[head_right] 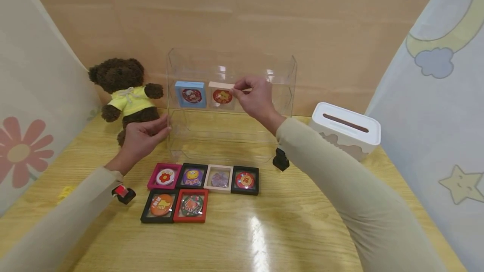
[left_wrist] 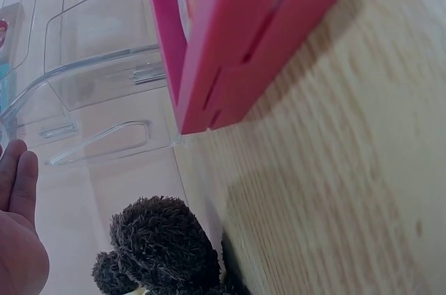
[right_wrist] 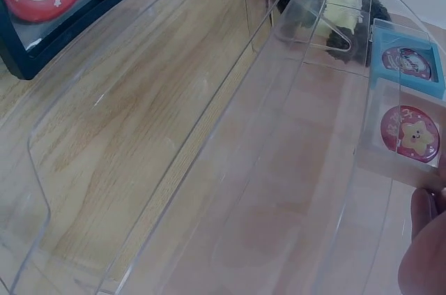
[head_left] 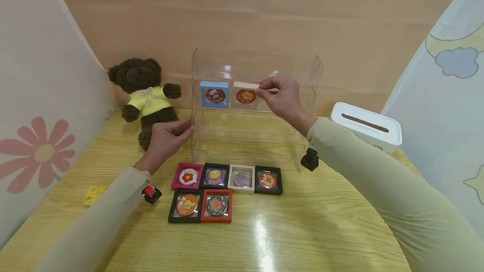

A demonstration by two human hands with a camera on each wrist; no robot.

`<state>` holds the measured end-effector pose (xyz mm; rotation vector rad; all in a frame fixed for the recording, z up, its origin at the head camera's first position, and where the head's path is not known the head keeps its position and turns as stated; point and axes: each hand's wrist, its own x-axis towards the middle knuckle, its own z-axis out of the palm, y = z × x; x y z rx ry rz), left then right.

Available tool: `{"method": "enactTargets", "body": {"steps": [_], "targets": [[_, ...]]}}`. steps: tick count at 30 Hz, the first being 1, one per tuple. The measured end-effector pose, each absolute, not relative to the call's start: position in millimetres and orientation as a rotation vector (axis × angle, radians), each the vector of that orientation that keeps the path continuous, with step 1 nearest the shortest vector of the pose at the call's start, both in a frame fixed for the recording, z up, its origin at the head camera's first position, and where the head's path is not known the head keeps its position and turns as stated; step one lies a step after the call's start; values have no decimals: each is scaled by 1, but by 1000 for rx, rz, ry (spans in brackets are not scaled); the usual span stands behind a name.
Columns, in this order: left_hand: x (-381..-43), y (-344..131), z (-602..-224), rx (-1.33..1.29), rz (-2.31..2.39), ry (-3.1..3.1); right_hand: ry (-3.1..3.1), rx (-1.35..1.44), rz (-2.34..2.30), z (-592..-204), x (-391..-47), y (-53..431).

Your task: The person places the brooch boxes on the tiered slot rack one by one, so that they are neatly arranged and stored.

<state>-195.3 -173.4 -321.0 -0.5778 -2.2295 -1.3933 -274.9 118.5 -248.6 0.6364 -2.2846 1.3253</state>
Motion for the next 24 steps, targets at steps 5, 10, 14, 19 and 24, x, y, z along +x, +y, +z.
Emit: {"method": "enactTargets", "body": {"steps": [5, 10, 14, 19, 24], "targets": [[-195, -174, -321, -573, -1397, -2232, -2290, 648, 1291, -249, -275, 116], [-195, -172, -321, -574, -1404, -2227, -2307, 654, 1234, -249, -275, 114], [-195, -172, -321, -576, -1393, -2226, -2324, 649, 1225, -248, -274, 113], [-194, -172, -321, -566, -1380, -2230, -2347, 662, 1223, -246, -273, 112], [-194, -173, -322, -564, -1387, -2226, -2360, 678, 1195, -243, -271, 114]]}}
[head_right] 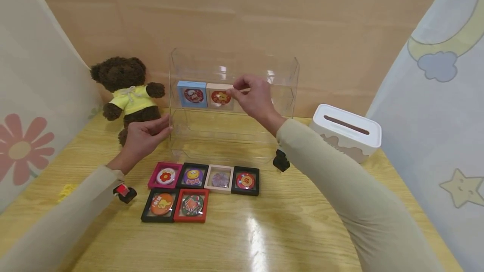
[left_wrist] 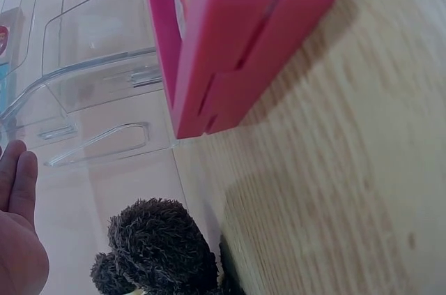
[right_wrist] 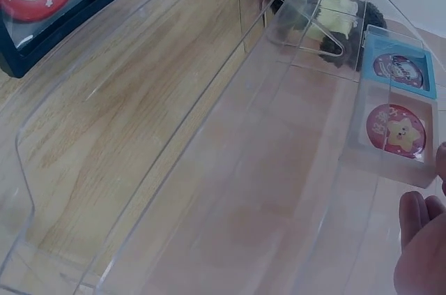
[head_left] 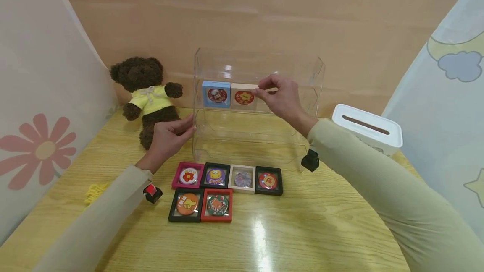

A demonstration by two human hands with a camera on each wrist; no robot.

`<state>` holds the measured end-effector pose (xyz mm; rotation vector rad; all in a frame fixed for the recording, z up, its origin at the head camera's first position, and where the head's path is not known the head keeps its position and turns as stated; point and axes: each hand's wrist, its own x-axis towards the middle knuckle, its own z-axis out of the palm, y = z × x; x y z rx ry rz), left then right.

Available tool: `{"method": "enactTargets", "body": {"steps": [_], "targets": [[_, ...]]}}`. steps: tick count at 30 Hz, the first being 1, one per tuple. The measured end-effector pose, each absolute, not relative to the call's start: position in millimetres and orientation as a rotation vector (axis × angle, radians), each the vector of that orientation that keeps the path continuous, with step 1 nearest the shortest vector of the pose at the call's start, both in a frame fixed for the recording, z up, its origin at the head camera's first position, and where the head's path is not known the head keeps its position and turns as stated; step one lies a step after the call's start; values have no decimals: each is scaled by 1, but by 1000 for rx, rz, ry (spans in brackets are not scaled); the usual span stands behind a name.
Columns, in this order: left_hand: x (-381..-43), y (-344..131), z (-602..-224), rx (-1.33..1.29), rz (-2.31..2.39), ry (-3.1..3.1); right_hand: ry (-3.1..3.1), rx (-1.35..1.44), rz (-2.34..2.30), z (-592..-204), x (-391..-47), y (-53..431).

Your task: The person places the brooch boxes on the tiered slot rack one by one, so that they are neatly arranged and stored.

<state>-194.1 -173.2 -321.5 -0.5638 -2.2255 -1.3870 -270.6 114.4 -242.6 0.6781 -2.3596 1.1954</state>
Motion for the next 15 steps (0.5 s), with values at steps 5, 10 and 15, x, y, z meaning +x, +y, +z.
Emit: {"method": "enactTargets", "body": {"steps": [5, 10, 15], "targets": [[-195, -172, -323, -566, -1382, -2224, -2329, 681, 1156, -237, -263, 123], [-199, -175, -329, -557, -1385, -2217, -2287, 738, 1205, -235, -251, 130], [-213, -185, -348, -535, -1435, -2222, -2286, 837, 1232, -241, -235, 140]]}}
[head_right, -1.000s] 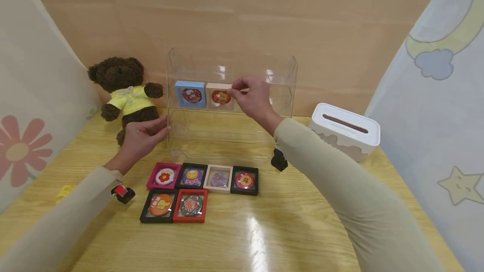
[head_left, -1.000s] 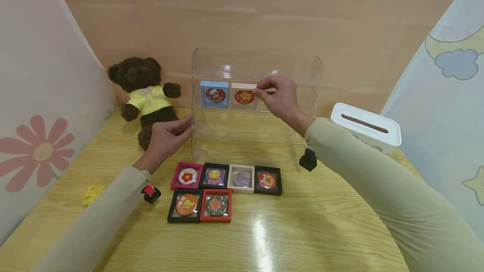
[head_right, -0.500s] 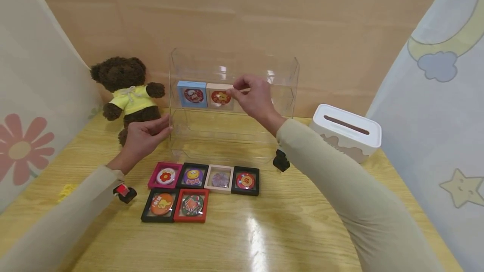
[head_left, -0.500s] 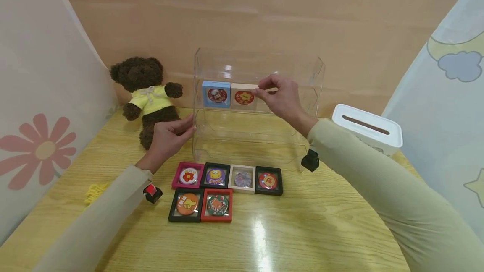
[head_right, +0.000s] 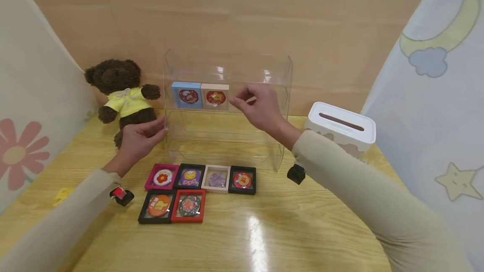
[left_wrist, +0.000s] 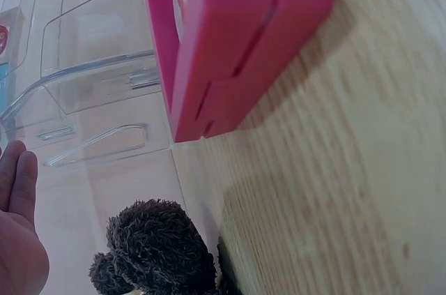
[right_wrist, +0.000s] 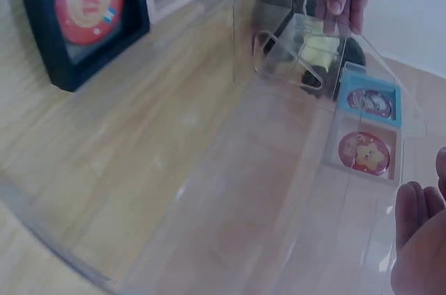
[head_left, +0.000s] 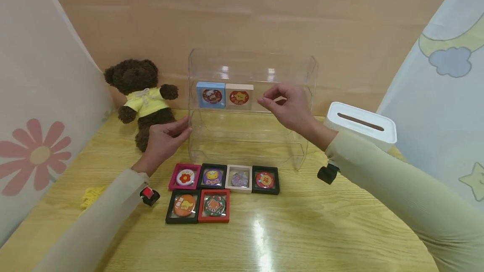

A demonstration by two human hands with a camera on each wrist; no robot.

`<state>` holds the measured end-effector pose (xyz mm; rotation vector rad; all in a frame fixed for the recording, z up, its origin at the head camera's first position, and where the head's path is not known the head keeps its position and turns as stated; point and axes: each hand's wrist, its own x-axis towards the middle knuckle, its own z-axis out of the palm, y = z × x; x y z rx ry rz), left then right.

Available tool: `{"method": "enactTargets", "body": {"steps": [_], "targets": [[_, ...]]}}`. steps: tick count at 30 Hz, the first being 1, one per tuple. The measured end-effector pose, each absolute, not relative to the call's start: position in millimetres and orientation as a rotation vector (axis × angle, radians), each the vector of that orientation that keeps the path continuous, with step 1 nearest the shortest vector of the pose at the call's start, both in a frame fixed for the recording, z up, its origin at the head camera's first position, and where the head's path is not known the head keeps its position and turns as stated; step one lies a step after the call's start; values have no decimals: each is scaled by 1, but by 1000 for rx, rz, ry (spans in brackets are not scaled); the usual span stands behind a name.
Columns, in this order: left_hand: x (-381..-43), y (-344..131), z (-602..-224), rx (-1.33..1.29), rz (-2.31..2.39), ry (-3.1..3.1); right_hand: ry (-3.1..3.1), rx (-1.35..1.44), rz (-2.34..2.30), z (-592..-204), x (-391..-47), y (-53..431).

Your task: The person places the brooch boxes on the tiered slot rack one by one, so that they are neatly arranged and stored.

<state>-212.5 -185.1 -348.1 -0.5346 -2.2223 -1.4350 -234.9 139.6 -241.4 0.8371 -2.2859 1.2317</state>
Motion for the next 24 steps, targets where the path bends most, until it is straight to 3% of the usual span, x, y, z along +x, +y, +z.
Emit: {"method": "enactTargets", "body": {"steps": [13, 24], "targets": [[-214, -193, -355, -553, -1423, -2214, -2449, 919, 1289, -287, -179, 178], [-206, -186, -344, -565, -1400, -2211, -2652, 932, 1281, -341, -157, 199]]}}
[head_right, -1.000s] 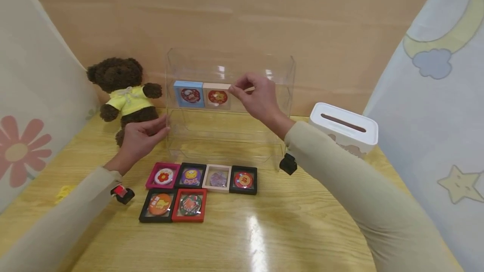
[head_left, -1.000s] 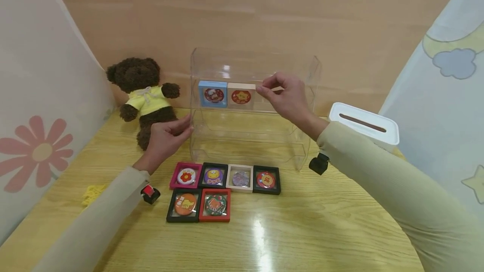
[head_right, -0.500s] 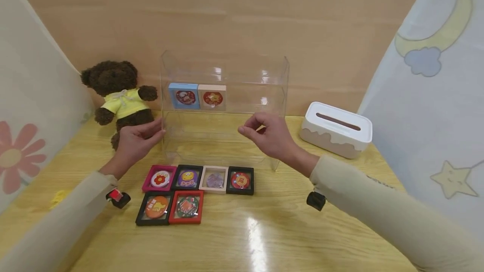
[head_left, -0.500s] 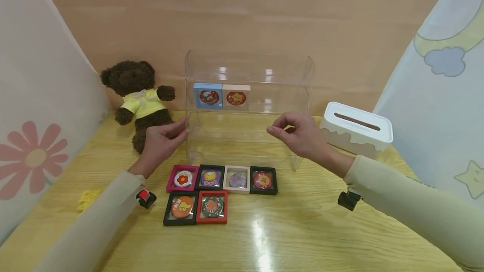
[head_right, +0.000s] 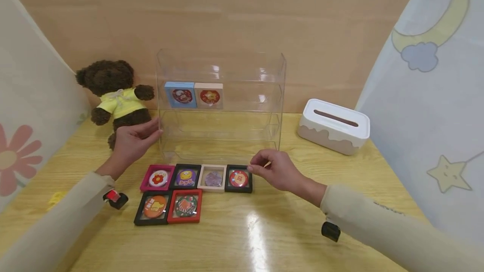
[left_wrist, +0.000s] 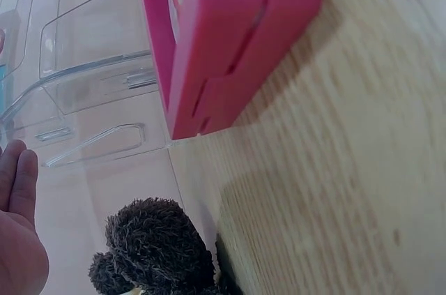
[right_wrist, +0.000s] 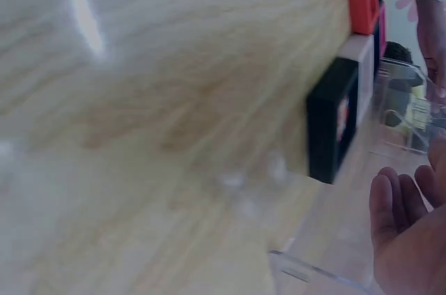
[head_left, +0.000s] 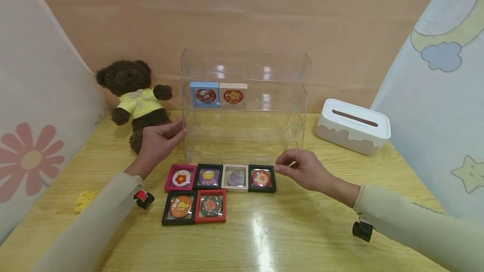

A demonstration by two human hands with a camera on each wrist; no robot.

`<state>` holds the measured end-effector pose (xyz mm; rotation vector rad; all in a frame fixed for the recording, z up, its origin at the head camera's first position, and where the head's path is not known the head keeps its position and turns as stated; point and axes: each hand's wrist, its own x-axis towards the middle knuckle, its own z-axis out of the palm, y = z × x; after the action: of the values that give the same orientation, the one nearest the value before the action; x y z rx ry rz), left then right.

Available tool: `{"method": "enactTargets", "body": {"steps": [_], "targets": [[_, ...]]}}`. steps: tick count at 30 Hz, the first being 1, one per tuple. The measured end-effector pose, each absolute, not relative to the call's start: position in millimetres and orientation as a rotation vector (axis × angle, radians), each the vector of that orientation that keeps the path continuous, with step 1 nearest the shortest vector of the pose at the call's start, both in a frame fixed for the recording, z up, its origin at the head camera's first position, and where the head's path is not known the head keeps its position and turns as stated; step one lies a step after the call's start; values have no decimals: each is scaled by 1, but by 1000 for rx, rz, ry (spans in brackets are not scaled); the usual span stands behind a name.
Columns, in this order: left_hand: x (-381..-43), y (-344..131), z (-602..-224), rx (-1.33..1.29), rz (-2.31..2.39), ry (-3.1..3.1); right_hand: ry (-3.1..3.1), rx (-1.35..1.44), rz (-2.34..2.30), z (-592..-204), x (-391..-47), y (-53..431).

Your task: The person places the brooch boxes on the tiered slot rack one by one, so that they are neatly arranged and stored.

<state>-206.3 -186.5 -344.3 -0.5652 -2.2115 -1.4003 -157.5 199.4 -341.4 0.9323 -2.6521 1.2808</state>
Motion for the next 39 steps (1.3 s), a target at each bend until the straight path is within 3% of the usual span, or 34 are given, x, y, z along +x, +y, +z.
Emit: {"method": "enactTargets", "body": {"steps": [13, 39], "targets": [[-190, -178, -325, -544, -1360, -2240, -2812, 887, 1309, -376, -149, 207], [-193, -180, -330, -543, -1446, -2233, -2849, 885, 1279, -384, -156, 205]]}}
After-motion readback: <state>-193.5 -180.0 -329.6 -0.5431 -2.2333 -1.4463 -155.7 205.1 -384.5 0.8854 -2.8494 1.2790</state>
